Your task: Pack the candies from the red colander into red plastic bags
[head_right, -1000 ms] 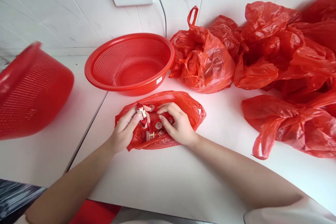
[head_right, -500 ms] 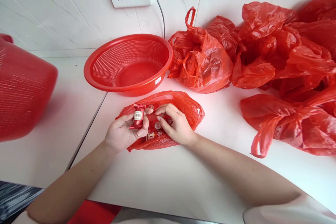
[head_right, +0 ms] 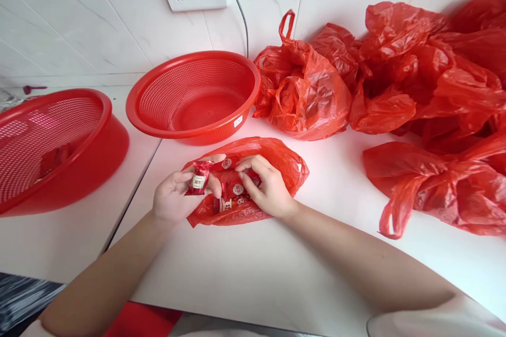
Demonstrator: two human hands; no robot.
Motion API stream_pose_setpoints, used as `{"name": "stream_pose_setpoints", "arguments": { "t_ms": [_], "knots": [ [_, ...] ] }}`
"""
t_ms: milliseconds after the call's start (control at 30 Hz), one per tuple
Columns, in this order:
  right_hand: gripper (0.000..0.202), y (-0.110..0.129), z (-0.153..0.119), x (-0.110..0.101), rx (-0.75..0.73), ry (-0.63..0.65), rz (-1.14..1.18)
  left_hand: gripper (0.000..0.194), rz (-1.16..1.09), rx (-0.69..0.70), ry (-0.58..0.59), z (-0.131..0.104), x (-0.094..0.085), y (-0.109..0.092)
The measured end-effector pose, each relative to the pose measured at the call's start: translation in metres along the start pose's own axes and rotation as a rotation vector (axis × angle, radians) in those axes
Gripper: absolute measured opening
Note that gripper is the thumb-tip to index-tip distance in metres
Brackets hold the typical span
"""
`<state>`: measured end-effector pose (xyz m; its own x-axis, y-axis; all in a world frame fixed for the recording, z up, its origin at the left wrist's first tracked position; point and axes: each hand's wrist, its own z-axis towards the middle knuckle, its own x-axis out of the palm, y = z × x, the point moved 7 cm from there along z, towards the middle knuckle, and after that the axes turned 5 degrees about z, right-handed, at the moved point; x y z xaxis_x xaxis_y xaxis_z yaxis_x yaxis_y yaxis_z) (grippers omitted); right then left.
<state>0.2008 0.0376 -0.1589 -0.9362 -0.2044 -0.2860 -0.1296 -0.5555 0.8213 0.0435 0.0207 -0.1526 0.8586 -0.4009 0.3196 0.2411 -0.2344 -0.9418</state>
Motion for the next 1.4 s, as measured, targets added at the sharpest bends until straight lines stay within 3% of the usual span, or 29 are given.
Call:
{"name": "stream_pose_setpoints", "arguments": {
  "t_ms": [67, 200, 267, 433, 533, 633, 700, 867, 967, 1133, 1300, 1400],
  "knots": [
    [0.016, -0.004, 0.000, -0.003, 0.014, -0.039, -0.010, 0.047, 0.261, 0.052, 0.010, -0.001, -0.004, -0.006],
    [0.018, -0.012, 0.002, -0.006, 0.053, -0.045, -0.043, 0.039, 0.954, 0.170, -0.197, -0.004, -0.019, -0.024],
    [0.016, -0.015, 0.003, -0.003, 0.071, 0.003, -0.069, 0.037, 1.232, 0.233, -0.244, -0.006, -0.018, -0.032],
    [0.012, -0.013, 0.003, 0.004, 0.071, 0.097, -0.128, 0.034, 1.486, 0.294, -0.115, -0.004, -0.001, -0.032],
    [0.015, -0.008, 0.002, 0.009, 0.039, 0.178, -0.188, 0.034, 1.513, 0.293, -0.063, -0.004, 0.006, -0.027],
    [0.034, -0.005, -0.001, 0.016, -0.012, 0.337, -0.263, 0.031, 1.498, 0.257, -0.035, -0.002, 0.007, -0.019],
    [0.039, -0.005, -0.001, 0.016, -0.026, 0.371, -0.268, 0.030, 1.481, 0.244, -0.032, -0.001, 0.005, -0.016],
    [0.024, -0.005, 0.007, -0.005, 0.088, 0.113, -0.026, 0.022, 1.423, 0.261, -0.110, -0.001, 0.003, -0.018],
    [0.027, -0.003, 0.007, -0.008, 0.159, 0.015, 0.183, 0.022, 1.276, 0.254, -0.195, -0.003, 0.002, -0.021],
    [0.031, -0.004, 0.002, 0.004, 0.199, 0.057, 0.378, 0.015, 1.122, 0.180, -0.182, -0.005, 0.005, -0.018],
    [0.022, -0.007, -0.002, 0.006, 0.203, 0.068, 0.344, 0.018, 1.026, 0.136, -0.185, -0.003, 0.001, -0.017],
    [0.020, 0.002, -0.001, 0.002, 0.091, 0.063, 0.253, 0.023, 0.909, 0.085, -0.153, -0.002, -0.002, -0.014]
  ]
}}
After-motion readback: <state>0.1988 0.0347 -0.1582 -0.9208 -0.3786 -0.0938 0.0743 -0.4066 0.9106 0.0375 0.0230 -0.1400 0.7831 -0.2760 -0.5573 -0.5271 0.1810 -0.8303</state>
